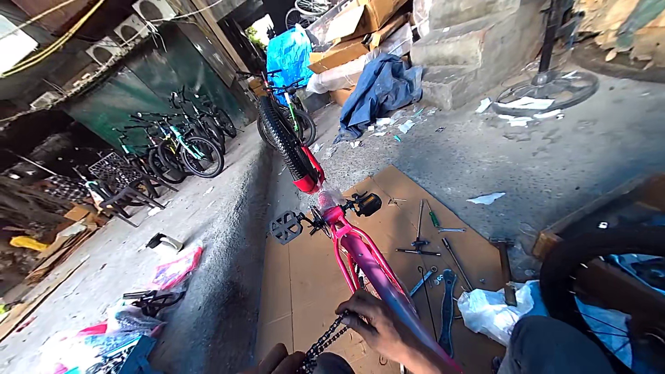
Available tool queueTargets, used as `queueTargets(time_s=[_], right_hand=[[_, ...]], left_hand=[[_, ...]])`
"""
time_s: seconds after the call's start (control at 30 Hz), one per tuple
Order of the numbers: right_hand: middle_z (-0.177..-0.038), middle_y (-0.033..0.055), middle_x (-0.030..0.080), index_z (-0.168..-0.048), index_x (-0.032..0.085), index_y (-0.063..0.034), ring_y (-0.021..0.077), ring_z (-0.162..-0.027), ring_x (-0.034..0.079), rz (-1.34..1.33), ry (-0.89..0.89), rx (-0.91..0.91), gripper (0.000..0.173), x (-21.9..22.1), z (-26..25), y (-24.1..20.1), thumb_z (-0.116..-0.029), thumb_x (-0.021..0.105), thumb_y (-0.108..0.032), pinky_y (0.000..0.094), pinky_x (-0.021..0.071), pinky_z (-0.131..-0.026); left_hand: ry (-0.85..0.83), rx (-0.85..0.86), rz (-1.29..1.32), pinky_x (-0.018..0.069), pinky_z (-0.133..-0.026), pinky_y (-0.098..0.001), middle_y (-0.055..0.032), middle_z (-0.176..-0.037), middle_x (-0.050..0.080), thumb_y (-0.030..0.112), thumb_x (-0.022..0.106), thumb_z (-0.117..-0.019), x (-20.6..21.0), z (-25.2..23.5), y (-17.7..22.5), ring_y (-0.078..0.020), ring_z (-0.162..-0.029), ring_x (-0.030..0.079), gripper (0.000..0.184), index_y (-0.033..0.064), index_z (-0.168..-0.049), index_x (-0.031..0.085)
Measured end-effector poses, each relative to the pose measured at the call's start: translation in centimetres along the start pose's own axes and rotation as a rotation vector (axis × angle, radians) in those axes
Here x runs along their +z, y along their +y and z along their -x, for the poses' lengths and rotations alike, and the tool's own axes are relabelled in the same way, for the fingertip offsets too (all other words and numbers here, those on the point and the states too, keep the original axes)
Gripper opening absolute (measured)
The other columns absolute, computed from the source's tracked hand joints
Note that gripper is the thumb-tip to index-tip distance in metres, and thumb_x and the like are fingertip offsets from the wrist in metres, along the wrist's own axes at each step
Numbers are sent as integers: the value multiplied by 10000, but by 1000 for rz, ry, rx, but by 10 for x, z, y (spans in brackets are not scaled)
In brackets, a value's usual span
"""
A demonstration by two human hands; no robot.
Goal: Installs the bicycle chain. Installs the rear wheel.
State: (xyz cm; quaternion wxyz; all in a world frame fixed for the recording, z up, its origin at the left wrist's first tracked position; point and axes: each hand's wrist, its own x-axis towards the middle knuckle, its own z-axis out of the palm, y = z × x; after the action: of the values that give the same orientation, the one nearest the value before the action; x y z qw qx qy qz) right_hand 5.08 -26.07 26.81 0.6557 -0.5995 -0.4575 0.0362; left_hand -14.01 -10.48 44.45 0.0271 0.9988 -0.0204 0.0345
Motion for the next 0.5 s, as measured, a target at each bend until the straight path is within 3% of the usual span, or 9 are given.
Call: queueTargets(time_s=[0.1, 0.23, 0.3, 0.37, 0.43, 0.5], right_hand=[[-1010, 53, 659, -1177, 761, -201, 110, -910, 637, 4, -108, -5, 292, -16, -9, 0, -1034, 610, -406, 274, 555, -819], [-1057, 43, 687, -1197, 751, -138, 101, -942, 661, -143, 3, 84, 319, -10, -11, -5, -1047, 596, -373, 274, 578, -844], [-1042, 28, 711, -1201, 741, -113, 103, -922, 684, -205, 60, 121, 326, -3, -15, -8, -1061, 572, -354, 285, 593, -840], [-986, 19, 722, -1168, 729, -91, 106, -872, 688, -252, 107, 142, 317, 5, -18, -12, -1073, 551, -335, 288, 590, -807], [-946, 21, 737, -1147, 727, -72, 117, -836, 700, -287, 180, 162, 302, 14, -19, -18, -1074, 553, -308, 297, 601, -776], [-936, 15, 741, -1137, 729, -84, 123, -835, 707, -286, 259, 230, 291, 25, -19, -28, -1072, 550, -305, 305, 602, -775]], left_hand=[[-15, 40, -4, 586, -645, -427, -140, -961, 683, 195, 638, -979, -3, -3, -15, -257, -783, 688, 219, 83, -1136, 743], [88, 81, 257, 553, -677, -306, -144, -1004, 631, 38, 622, -894, -10, -11, -27, -168, -807, 618, 326, 50, -1205, 719], [348, 113, 295, 523, -708, -200, -77, -1012, 603, 67, 610, -911, 1, -21, -30, -76, -855, 581, 271, 125, -1131, 757], [712, 94, 343, 521, -727, -160, -5, -1013, 594, 151, 640, -937, 19, -41, -33, -34, -882, 584, 152, 179, -1036, 752], [991, -2, 518, 569, -678, -208, -22, -996, 645, 138, 700, -929, 35, -64, -30, -76, -812, 630, 196, 29, -1092, 692], [1076, -239, 869, 605, -666, -246, -24, -898, 692, 100, 664, -960, 47, -85, -18, -101, -745, 676, 187, -18, -1097, 616]])
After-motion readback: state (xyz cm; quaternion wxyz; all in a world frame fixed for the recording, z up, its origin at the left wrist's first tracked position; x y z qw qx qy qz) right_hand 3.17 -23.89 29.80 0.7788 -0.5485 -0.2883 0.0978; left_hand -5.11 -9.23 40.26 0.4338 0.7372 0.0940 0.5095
